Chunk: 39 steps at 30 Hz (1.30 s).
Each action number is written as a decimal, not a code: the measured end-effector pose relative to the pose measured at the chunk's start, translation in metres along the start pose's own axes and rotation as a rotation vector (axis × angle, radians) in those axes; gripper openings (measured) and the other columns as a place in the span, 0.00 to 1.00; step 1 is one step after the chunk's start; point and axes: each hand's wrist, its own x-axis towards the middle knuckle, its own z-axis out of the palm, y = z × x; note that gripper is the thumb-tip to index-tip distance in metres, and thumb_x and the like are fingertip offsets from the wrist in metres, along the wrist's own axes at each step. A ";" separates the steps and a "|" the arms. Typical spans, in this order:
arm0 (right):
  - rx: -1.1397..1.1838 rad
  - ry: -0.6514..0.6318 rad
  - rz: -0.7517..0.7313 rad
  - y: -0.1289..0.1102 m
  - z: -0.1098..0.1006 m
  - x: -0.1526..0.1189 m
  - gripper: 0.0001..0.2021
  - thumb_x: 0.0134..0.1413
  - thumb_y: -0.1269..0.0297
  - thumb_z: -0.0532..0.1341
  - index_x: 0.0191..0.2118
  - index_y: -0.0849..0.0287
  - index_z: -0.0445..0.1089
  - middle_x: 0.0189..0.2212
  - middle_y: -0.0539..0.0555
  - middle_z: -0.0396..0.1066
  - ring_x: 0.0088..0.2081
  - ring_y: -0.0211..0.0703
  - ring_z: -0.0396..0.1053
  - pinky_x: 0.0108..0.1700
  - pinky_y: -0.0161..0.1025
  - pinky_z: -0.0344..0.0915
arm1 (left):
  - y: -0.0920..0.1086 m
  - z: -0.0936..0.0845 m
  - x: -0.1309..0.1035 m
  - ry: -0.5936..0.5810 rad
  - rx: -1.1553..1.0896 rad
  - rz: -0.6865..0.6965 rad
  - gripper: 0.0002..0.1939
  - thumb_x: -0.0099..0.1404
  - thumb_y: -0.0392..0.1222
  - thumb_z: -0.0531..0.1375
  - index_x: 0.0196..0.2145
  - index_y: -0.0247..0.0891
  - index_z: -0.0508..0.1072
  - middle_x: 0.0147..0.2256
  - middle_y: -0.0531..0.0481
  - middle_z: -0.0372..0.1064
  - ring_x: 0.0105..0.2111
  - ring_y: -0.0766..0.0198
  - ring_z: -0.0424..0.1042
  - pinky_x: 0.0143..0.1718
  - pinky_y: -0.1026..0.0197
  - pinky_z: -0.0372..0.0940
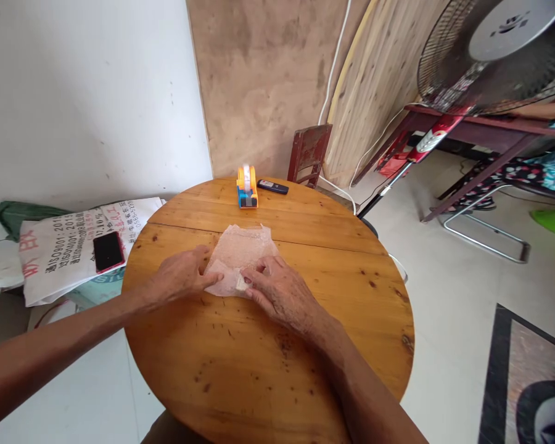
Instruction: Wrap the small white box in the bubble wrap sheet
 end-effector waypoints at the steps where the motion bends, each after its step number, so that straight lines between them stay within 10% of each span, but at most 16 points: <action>1: 0.009 -0.001 0.002 0.000 0.000 0.000 0.13 0.63 0.63 0.56 0.50 0.57 0.70 0.41 0.59 0.65 0.41 0.47 0.61 0.42 0.42 0.60 | -0.003 -0.003 0.000 -0.030 -0.056 -0.039 0.31 0.58 0.61 0.58 0.51 0.35 0.68 0.30 0.47 0.72 0.31 0.52 0.73 0.29 0.59 0.61; 7: 0.016 0.000 0.015 -0.001 -0.001 0.000 0.12 0.62 0.63 0.57 0.49 0.58 0.71 0.41 0.58 0.65 0.41 0.46 0.61 0.42 0.41 0.60 | -0.006 0.002 -0.001 -0.236 -0.670 -0.257 0.31 0.49 0.58 0.65 0.45 0.34 0.69 0.27 0.50 0.70 0.24 0.61 0.71 0.21 0.64 0.65; 13: 0.014 -0.004 0.016 -0.001 0.000 0.001 0.12 0.61 0.63 0.57 0.48 0.57 0.71 0.40 0.58 0.65 0.41 0.47 0.61 0.41 0.41 0.60 | 0.019 0.014 -0.004 -0.134 -1.047 -0.265 0.21 0.44 0.49 0.65 0.34 0.32 0.71 0.25 0.51 0.71 0.19 0.70 0.65 0.17 0.68 0.62; 27: 0.109 0.049 0.124 0.003 0.005 -0.003 0.15 0.53 0.65 0.63 0.46 0.61 0.65 0.42 0.59 0.69 0.44 0.50 0.64 0.46 0.46 0.61 | 0.047 0.015 -0.001 -0.314 -0.830 0.103 0.13 0.51 0.37 0.56 0.35 0.37 0.74 0.23 0.55 0.66 0.22 0.69 0.64 0.24 0.66 0.60; 39: 0.344 0.058 0.090 0.017 0.006 -0.010 0.27 0.54 0.61 0.64 0.59 0.57 0.59 0.51 0.60 0.67 0.51 0.51 0.65 0.54 0.51 0.61 | 0.037 0.035 -0.001 0.364 -0.232 0.765 0.10 0.60 0.31 0.56 0.35 0.38 0.77 0.47 0.43 0.73 0.47 0.57 0.72 0.48 0.55 0.67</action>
